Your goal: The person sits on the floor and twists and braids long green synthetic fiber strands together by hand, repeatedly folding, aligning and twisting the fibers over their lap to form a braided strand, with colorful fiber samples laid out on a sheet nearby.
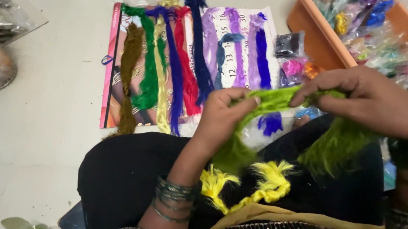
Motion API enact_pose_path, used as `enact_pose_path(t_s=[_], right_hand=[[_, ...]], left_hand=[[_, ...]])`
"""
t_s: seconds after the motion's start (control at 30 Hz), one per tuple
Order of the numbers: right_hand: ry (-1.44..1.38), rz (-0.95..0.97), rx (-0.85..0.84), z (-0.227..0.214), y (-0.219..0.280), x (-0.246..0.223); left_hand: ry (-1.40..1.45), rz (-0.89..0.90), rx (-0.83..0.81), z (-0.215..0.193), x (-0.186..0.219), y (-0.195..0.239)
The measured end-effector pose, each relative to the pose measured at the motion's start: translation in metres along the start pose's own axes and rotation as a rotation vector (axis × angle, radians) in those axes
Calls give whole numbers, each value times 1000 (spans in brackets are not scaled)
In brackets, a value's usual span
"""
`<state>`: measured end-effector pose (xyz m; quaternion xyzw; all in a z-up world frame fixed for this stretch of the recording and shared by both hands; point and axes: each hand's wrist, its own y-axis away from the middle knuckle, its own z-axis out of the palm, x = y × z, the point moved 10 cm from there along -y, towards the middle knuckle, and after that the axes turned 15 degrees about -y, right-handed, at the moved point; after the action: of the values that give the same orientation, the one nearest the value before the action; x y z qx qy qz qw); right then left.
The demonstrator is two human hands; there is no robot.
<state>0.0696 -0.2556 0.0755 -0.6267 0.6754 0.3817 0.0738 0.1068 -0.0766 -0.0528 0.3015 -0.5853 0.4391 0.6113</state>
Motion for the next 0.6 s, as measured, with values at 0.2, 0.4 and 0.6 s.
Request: enact_pose_path(t_s=[0.2, 0.4, 0.6], right_hand=[[-125, -340, -246, -19, 49, 23], [-74, -17, -55, -64, 104, 121], [-269, -57, -93, -52, 87, 172]], left_hand=[[-596, 154, 188, 24, 89, 13], [-687, 286, 72, 93, 138, 2], [-583, -160, -238, 132, 22, -34]])
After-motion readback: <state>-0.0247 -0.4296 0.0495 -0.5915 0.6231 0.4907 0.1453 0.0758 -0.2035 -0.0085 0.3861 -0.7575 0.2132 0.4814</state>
